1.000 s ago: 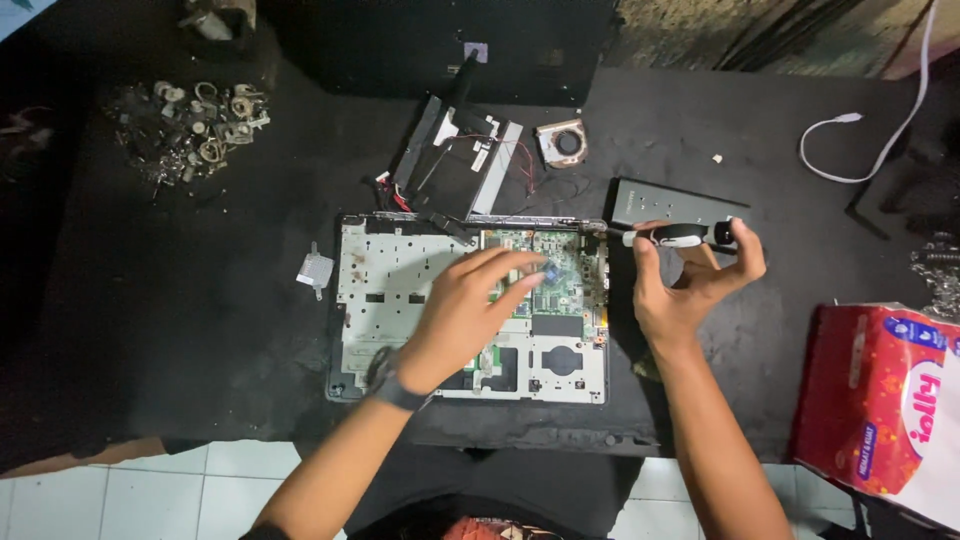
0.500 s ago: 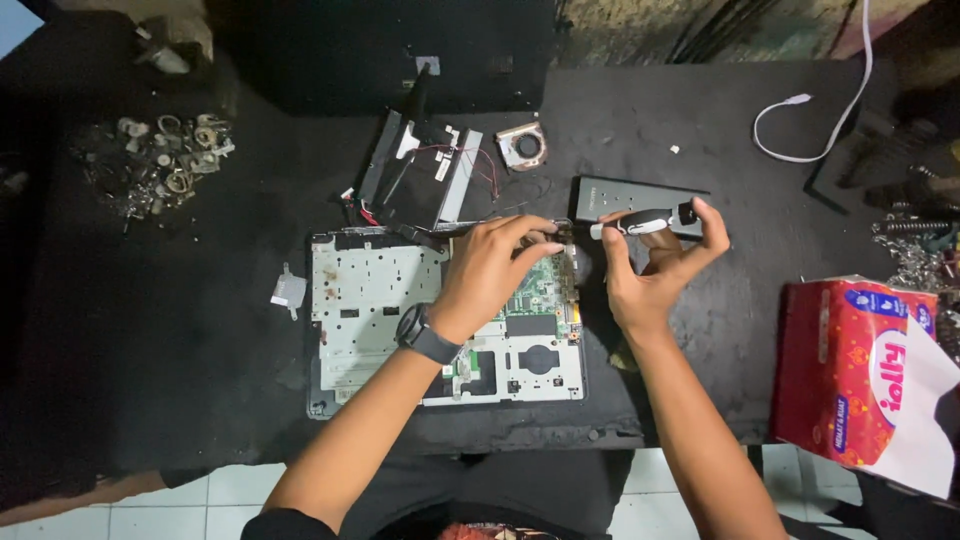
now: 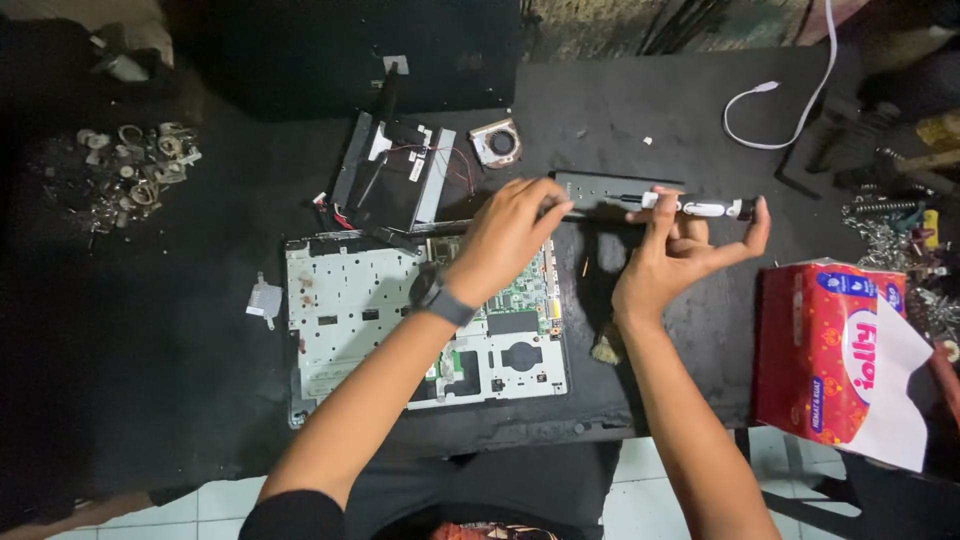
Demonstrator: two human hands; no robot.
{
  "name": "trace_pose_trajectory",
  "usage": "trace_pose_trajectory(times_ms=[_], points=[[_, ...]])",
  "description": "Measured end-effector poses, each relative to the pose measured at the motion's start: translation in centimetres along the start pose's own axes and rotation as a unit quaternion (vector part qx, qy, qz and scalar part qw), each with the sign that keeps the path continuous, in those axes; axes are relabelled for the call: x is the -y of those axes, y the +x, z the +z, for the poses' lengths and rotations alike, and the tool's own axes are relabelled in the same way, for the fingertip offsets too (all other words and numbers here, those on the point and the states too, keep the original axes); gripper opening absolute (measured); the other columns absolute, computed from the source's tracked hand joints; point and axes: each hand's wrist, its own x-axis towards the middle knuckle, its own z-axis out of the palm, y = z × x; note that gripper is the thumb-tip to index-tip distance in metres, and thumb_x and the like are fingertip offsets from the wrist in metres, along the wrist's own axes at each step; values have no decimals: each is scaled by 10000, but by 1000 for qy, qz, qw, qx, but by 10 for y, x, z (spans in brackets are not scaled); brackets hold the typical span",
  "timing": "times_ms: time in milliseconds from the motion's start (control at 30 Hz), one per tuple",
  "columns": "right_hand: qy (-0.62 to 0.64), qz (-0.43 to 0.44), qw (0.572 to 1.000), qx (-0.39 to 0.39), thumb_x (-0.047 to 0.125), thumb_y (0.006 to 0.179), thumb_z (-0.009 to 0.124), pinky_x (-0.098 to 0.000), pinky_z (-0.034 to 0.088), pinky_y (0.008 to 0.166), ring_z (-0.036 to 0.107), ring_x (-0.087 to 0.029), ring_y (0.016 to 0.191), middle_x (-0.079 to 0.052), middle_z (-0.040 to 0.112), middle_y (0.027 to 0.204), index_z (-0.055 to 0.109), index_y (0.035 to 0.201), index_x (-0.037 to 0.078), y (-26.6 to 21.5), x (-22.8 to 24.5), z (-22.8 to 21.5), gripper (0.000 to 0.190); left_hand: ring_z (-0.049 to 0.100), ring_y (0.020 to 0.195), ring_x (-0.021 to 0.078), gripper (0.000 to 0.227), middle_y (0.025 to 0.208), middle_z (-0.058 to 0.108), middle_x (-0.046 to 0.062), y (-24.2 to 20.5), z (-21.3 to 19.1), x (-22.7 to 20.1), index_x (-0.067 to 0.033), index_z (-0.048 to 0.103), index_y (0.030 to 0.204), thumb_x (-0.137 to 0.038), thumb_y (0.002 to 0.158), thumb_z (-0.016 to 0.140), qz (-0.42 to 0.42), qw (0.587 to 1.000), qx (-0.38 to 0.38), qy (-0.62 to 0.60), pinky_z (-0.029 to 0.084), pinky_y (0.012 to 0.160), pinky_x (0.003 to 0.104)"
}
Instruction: The person cleans the internal components of a disassembled electronic device using a flashlight to illuminate the area and a brush to sweep away dust. They also use their hands to move parts aside and wipe surfaces.
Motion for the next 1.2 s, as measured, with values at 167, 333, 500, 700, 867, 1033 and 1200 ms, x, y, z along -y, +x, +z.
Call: trace_pose_trajectory(times_ms=[167,333,500,700,867,1033,1200], points=[[-12,-3,1000,0,-39,1169,632,-365,625,700,764,-298,710,-245,712,1039,55,1568,288,1,7,5,775,711,844,302,93,826,714,104,36,24,12,-76,697,965,-154,915,684,63,991,-2,118,578,764,394],[-7,2,1000,12,-41,1148,652,-353,607,740,776,-310,745,-259,717,1045,65,1580,292,-1,9,5,802,687,874,298,78,839,684,96,43,21,6,-92,705,931,-157,888,708,62,987,16,146,564,797,396],[-8,-2,1000,7,-55,1121,684,-361,599,798,792,-326,891,-279,717,1074,88,1590,285,-4,8,7,831,656,915,320,100,885,655,120,41,23,10,-62,721,950,-141,888,721,46,989,27,135,549,815,419],[13,2,1000,11,-50,1140,667,-363,603,766,779,-323,826,-292,716,1077,70,1598,313,-3,4,4,836,657,891,310,88,882,635,101,26,3,0,-67,720,979,-115,919,676,81,992,3,101,551,809,401],[-2,-4,1000,23,-31,1159,642,-340,597,727,762,-314,735,-268,713,1037,50,1576,310,-1,4,3,801,662,930,345,123,955,642,129,-16,-31,-25,-55,709,1076,-111,990,641,101,994,-28,8,558,810,425],[-28,-41,996,71,-73,1150,632,-344,575,714,737,-282,747,-270,721,1047,62,1586,303,-3,18,5,810,666,1068,310,138,1096,677,87,-80,-76,-10,-87,721,1095,-140,996,642,43,998,-12,38,532,934,432],[-17,-149,979,138,-180,1089,597,-413,596,727,718,-369,802,-326,676,1052,36,1585,279,-4,22,12,879,473,1344,476,311,1400,572,251,-124,-111,-16,-27,663,1271,-87,967,634,-32,995,41,82,344,1129,600]])
